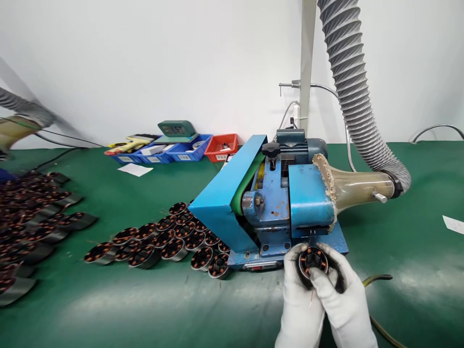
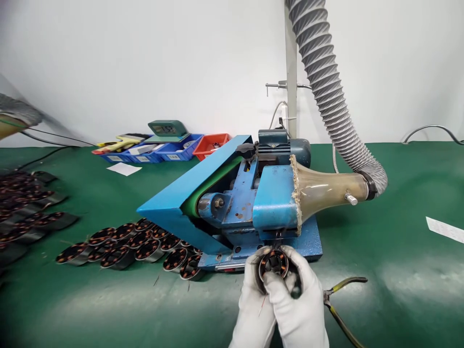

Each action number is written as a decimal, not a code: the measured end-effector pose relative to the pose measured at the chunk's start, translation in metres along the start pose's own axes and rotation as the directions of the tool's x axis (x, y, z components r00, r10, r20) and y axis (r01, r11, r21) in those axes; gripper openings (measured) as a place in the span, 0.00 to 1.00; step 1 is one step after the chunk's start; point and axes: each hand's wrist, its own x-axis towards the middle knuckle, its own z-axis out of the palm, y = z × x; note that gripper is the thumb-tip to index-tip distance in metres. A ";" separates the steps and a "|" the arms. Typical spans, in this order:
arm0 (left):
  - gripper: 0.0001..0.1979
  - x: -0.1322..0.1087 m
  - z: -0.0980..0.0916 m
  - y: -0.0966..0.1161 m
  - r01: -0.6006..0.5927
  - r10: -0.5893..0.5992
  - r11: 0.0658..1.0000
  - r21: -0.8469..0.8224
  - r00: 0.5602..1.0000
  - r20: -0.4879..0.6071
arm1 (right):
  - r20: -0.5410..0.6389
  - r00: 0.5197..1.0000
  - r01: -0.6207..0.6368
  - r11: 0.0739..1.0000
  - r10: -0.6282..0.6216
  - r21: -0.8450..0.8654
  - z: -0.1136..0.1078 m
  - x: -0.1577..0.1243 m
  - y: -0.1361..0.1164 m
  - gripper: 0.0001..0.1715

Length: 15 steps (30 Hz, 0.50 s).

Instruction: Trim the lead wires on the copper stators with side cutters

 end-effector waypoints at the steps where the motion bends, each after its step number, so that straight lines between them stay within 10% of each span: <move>1: 0.18 0.002 0.005 0.002 -0.009 0.009 1.000 0.002 1.000 0.013 | 0.017 1.000 0.001 1.000 -0.001 0.003 0.001 0.005 -0.002 0.20; 9: 0.10 0.018 0.031 0.002 -0.106 0.105 0.994 0.020 0.993 0.045 | 0.052 0.997 0.064 0.998 -0.064 -0.001 0.006 0.030 -0.022 0.17; 15: 0.16 -0.001 0.003 0.007 -0.183 0.175 0.936 0.302 0.983 0.051 | 0.064 0.998 0.020 1.000 -0.021 0.014 -0.004 0.011 -0.016 0.16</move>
